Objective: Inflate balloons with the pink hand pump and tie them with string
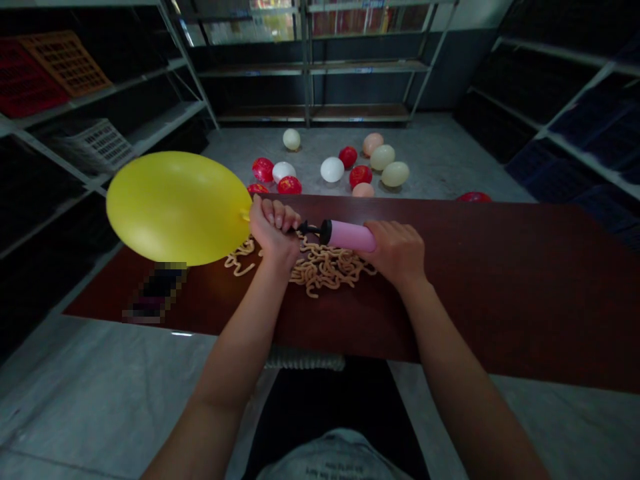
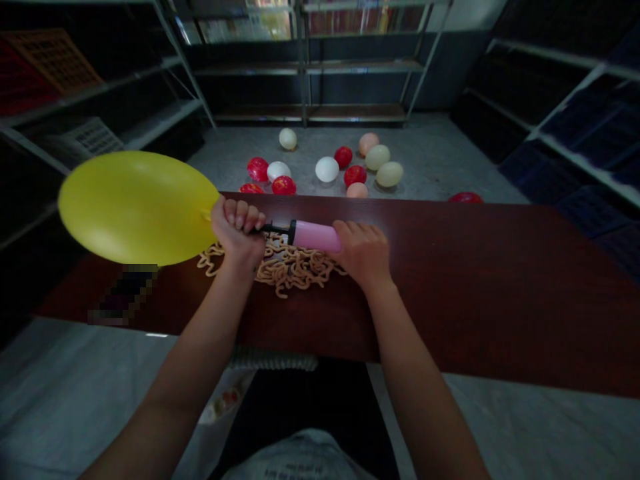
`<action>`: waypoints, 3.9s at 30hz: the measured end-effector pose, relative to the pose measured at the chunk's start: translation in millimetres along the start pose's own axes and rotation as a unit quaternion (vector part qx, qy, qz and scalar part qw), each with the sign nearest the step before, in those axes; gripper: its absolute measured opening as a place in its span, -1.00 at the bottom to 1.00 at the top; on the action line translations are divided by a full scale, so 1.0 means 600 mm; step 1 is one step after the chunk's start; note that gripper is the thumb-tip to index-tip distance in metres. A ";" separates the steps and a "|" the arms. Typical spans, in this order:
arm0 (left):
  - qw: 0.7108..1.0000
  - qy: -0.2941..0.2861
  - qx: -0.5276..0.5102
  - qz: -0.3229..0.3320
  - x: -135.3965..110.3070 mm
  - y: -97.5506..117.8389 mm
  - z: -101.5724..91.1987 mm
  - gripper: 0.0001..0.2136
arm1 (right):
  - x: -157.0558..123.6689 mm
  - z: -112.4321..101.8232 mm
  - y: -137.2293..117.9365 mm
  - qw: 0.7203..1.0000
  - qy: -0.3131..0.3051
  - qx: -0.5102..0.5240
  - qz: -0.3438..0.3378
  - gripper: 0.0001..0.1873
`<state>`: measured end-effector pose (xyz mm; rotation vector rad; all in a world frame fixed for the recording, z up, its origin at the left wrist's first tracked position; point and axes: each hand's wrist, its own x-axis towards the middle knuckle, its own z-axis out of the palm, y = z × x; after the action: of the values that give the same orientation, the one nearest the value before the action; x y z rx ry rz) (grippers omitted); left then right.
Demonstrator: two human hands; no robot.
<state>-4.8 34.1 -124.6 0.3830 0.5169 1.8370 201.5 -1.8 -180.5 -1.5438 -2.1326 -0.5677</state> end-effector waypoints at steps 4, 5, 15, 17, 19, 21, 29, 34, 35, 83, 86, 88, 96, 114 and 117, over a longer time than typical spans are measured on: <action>0.999 0.008 -0.010 0.031 0.023 0.023 -0.014 -0.53 | -0.005 0.001 0.026 0.999 -0.004 -0.045 0.019 -0.65; 0.999 0.009 -0.013 0.040 0.027 0.029 -0.016 -0.53 | -0.006 0.002 0.033 0.998 -0.001 -0.051 0.028 -0.65; 0.998 0.005 -0.003 0.068 0.020 0.056 -0.007 -0.53 | -0.014 0.000 0.052 0.996 0.009 -0.046 0.072 -0.64; 0.998 -0.007 0.001 0.069 0.012 0.054 -0.001 -0.51 | -0.015 0.000 0.053 0.997 0.005 -0.035 0.067 -0.62; 0.997 -0.020 0.006 0.069 0.004 0.050 0.004 -0.49 | -0.015 0.000 0.053 0.998 0.000 -0.023 0.058 -0.60; 0.997 -0.034 0.013 0.064 -0.004 0.043 0.009 -0.48 | -0.015 0.000 0.050 0.999 -0.009 -0.009 0.044 -0.59; 0.997 -0.070 0.035 -0.006 -0.034 -0.014 0.018 -0.43 | -0.014 0.003 -0.003 0.997 -0.053 0.051 0.007 -0.47; 0.996 -0.043 0.061 -0.047 -0.041 -0.034 0.022 -0.41 | -0.016 0.007 -0.016 0.996 -0.064 0.057 0.012 -0.46; 0.997 -0.037 0.059 -0.045 -0.039 -0.034 0.021 -0.42 | -0.015 0.007 -0.016 0.996 -0.060 0.058 0.013 -0.46; 0.997 -0.042 0.067 0.008 -0.036 -0.024 0.012 -0.45 | -0.002 0.010 -0.012 0.997 -0.020 0.075 0.007 -0.53; 0.997 -0.026 0.065 0.017 -0.020 -0.013 0.003 -0.47 | 0.001 0.012 -0.007 0.997 -0.029 0.072 0.014 -0.56; 0.998 -0.019 0.054 0.029 -0.010 -0.004 -0.002 -0.49 | -0.002 0.013 0.003 0.998 -0.031 0.059 0.019 -0.58; 0.997 -0.023 0.008 0.071 0.003 0.046 -0.004 -0.53 | -0.019 0.007 0.053 0.997 -0.009 -0.029 0.075 -0.64; 0.999 -0.036 0.009 0.007 -0.033 0.011 0.018 -0.44 | -0.008 0.001 -0.020 0.999 -0.013 0.032 0.009 -0.46; 0.999 -0.043 0.011 -0.020 -0.043 -0.006 0.020 -0.42 | -0.009 -0.001 -0.036 0.999 -0.010 0.045 0.010 -0.46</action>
<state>12.4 12.6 -116.7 0.4611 0.4821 1.7688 182.3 -12.5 -184.4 -1.5271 -2.1241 -0.4453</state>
